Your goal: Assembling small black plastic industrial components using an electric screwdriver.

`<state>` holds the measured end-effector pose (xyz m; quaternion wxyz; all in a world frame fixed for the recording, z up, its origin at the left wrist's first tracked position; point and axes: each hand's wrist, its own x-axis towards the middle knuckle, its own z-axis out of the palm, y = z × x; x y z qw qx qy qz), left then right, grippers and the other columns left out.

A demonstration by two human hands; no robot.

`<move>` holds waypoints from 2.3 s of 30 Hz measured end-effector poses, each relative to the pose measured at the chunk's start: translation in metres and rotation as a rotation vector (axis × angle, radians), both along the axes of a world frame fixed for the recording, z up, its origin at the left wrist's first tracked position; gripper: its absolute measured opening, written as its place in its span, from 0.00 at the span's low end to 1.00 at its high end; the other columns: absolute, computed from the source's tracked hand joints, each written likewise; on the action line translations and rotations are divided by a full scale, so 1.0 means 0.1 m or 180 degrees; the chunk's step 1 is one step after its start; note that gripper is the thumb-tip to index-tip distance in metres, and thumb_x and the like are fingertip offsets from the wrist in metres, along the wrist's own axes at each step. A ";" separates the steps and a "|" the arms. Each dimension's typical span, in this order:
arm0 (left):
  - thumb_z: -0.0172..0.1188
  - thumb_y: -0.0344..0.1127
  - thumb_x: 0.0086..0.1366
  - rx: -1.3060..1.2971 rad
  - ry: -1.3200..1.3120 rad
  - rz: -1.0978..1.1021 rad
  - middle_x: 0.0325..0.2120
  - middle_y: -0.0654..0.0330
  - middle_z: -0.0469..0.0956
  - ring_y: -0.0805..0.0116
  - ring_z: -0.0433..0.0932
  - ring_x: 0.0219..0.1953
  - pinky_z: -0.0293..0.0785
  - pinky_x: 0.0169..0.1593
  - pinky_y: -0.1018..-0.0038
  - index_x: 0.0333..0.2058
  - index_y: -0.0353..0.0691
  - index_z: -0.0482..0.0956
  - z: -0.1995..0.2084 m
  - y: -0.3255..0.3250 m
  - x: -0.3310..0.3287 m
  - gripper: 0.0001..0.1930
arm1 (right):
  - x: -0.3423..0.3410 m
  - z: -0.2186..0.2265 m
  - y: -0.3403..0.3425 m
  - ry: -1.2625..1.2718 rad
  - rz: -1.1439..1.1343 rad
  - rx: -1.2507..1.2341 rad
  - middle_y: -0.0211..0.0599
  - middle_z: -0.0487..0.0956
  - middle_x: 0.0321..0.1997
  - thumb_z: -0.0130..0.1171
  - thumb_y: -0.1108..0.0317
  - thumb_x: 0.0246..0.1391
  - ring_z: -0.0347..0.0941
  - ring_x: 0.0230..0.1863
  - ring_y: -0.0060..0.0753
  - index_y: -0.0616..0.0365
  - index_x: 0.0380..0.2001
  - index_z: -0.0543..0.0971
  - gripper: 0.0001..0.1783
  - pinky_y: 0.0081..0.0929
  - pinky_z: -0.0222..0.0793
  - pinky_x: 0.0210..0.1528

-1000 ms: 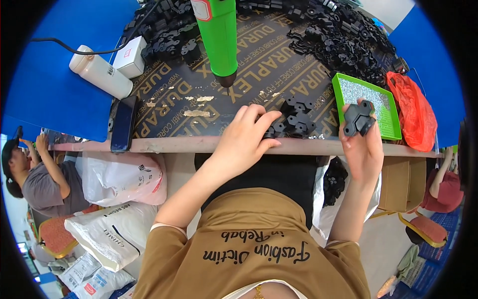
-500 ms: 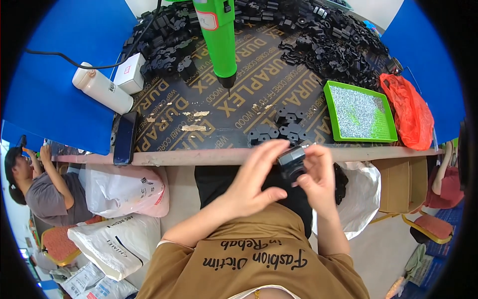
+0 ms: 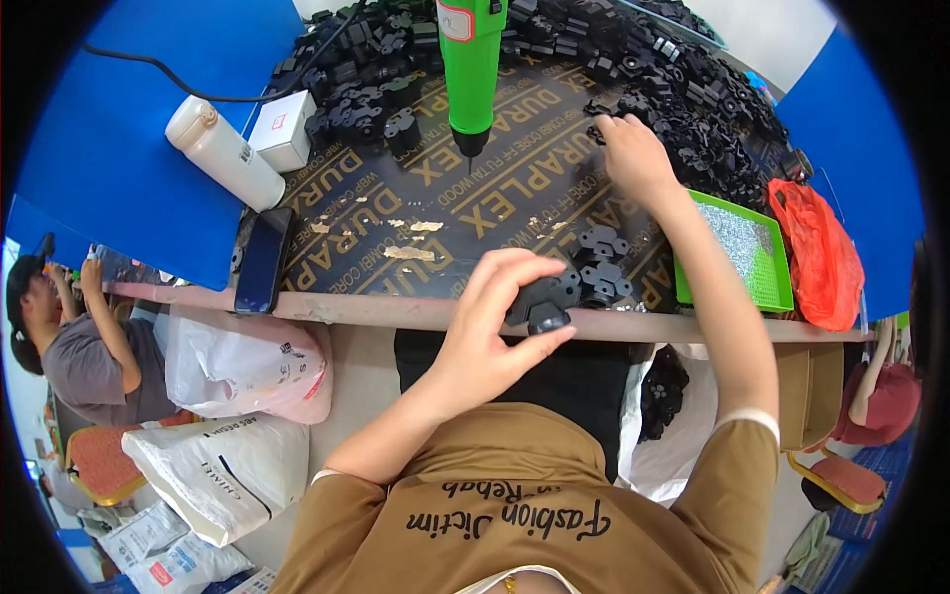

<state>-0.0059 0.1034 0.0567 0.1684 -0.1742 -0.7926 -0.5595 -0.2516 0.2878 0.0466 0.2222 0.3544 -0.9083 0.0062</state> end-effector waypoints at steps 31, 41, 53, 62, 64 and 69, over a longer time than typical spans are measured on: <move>0.67 0.18 0.47 0.1485 -0.0715 -0.0582 0.47 0.62 0.72 0.73 0.72 0.49 0.72 0.49 0.76 0.52 0.37 0.72 0.06 -0.07 -0.07 0.30 | 1.73 0.58 0.12 -0.4326 0.2209 -0.4445 0.33 0.74 0.37 0.61 0.68 0.54 0.73 0.34 0.23 0.64 0.49 0.70 0.21 0.18 0.71 0.29; 0.66 0.18 0.47 0.1310 -0.0706 -0.0872 0.48 0.59 0.70 0.68 0.72 0.51 0.74 0.51 0.73 0.52 0.35 0.72 0.13 -0.10 -0.08 0.29 | 1.77 0.64 0.15 -0.4168 0.1965 -0.3979 0.33 0.74 0.41 0.60 0.74 0.53 0.72 0.39 0.22 0.64 0.46 0.73 0.16 0.18 0.72 0.38; 0.65 0.19 0.48 0.1345 -0.0974 -0.0944 0.46 0.58 0.72 0.69 0.73 0.49 0.75 0.49 0.72 0.50 0.35 0.71 0.13 -0.05 -0.04 0.27 | 1.80 0.71 0.17 -0.3800 0.1668 -0.3045 0.30 0.71 0.40 0.61 0.80 0.47 0.67 0.39 0.19 0.63 0.44 0.78 0.17 0.16 0.65 0.40; 0.61 0.20 0.53 0.1025 -0.0374 -0.1140 0.47 0.55 0.65 0.65 0.66 0.54 0.66 0.56 0.71 0.52 0.36 0.66 0.08 -0.01 0.00 0.26 | 1.78 0.52 0.24 -0.4873 0.1491 -0.3642 0.26 0.70 0.38 0.65 0.79 0.44 0.67 0.38 0.16 0.60 0.37 0.72 0.16 0.16 0.65 0.42; 0.60 0.22 0.55 0.1155 -0.0356 -0.1186 0.47 0.55 0.64 0.65 0.64 0.54 0.63 0.57 0.72 0.52 0.37 0.65 0.04 0.03 0.02 0.25 | 1.79 0.51 0.24 -0.4960 0.1441 -0.3630 0.26 0.70 0.37 0.65 0.79 0.44 0.67 0.38 0.16 0.59 0.36 0.72 0.16 0.15 0.65 0.42; 0.56 0.31 0.62 0.2185 -0.0801 -0.1075 0.42 0.60 0.66 0.74 0.65 0.46 0.63 0.51 0.76 0.44 0.38 0.65 -0.06 0.12 0.02 0.13 | 1.94 0.48 0.13 -0.4976 0.1248 -0.3673 0.26 0.69 0.37 0.62 0.83 0.45 0.67 0.37 0.16 0.61 0.35 0.71 0.14 0.16 0.66 0.42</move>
